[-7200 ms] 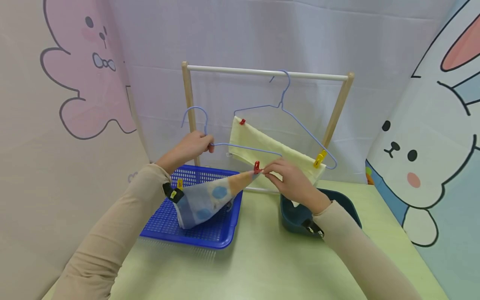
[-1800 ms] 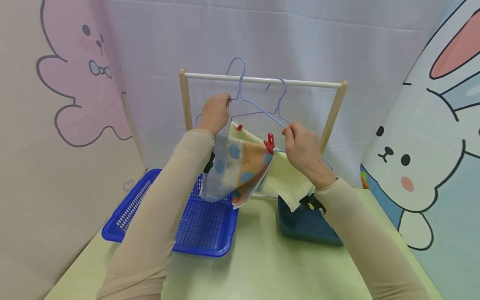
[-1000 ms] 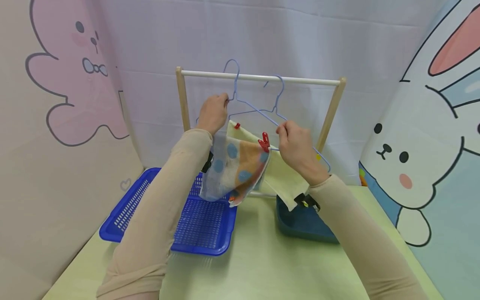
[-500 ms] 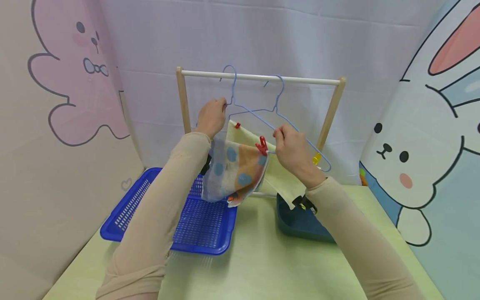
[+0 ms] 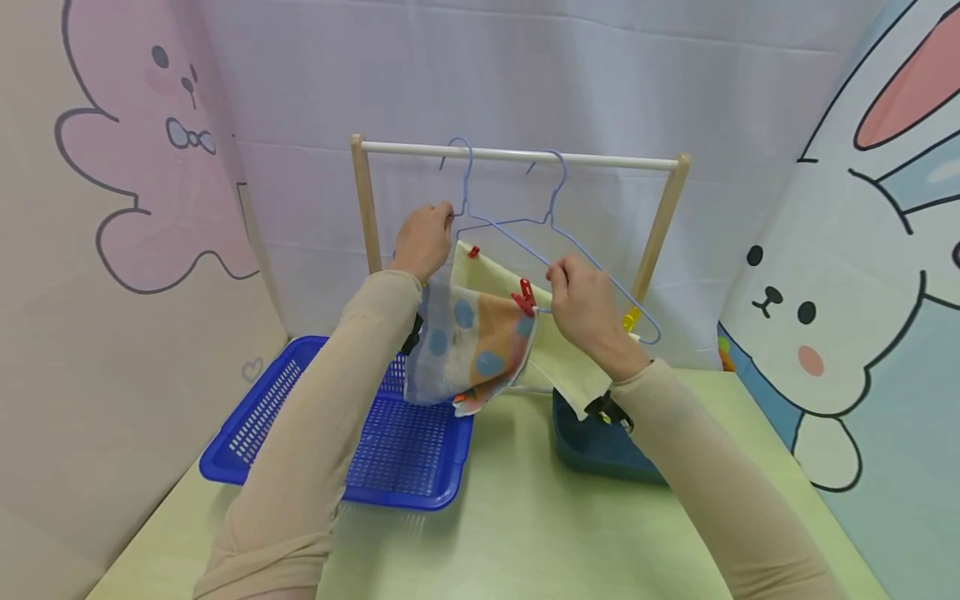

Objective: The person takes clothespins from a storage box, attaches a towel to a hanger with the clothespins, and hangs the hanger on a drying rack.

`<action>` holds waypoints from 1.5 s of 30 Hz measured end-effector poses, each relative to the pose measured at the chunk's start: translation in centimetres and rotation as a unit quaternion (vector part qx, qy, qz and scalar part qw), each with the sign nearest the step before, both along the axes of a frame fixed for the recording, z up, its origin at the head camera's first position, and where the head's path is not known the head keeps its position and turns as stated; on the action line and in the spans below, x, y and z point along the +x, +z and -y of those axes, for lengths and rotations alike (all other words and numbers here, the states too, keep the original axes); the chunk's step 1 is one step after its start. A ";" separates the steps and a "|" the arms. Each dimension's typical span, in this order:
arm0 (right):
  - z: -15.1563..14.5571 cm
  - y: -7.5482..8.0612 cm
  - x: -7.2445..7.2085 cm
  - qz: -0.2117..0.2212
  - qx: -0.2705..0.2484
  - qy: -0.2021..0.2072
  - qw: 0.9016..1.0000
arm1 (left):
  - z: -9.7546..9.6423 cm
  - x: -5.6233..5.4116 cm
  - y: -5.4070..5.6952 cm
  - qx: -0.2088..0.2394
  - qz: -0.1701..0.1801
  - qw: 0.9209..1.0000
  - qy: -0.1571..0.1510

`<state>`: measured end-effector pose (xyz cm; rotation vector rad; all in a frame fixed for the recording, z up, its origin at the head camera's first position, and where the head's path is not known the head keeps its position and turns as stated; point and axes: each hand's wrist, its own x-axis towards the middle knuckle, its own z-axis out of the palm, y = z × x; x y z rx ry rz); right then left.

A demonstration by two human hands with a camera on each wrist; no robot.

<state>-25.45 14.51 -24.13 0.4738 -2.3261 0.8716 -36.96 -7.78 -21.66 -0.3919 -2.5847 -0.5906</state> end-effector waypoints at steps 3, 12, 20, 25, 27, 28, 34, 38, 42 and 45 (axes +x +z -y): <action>0.0 -0.1 0.0 0.000 0.000 -0.002 1.000 | 0.0 0.1 -0.1 0.000 -0.001 1.000 -0.002; 0.1 -0.5 0.0 0.004 -0.001 -0.006 1.000 | 0.0 0.2 -0.3 0.008 0.005 1.000 -0.001; 0.1 -0.9 -0.2 0.009 0.000 -0.001 1.000 | 0.0 -0.1 -0.9 0.009 0.007 1.000 0.005; 0.0 -1.0 -0.1 0.007 0.005 0.005 1.000 | 0.0 -0.1 -1.0 0.016 0.011 1.000 0.006; -0.1 -1.0 -0.1 0.013 0.007 0.007 1.000 | 0.1 -0.1 -1.0 0.016 0.013 1.000 0.005; -0.2 -1.0 -0.1 0.016 0.009 0.008 1.000 | 0.1 -0.2 -1.0 0.017 0.014 1.000 0.004; -0.3 -1.0 0.1 0.028 0.027 0.018 0.999 | 0.3 -0.1 -1.2 0.022 0.014 1.000 0.007; -0.3 -1.2 0.3 0.040 0.040 0.022 0.998 | 0.5 0.1 -1.2 0.022 0.013 1.000 0.014; -0.3 -1.3 0.5 0.062 0.047 0.023 0.997 | 0.6 0.1 -1.2 0.021 0.011 1.000 0.017; -0.4 -1.4 0.5 0.072 0.051 0.021 0.996 | 0.8 0.2 -1.1 0.024 0.003 1.000 0.017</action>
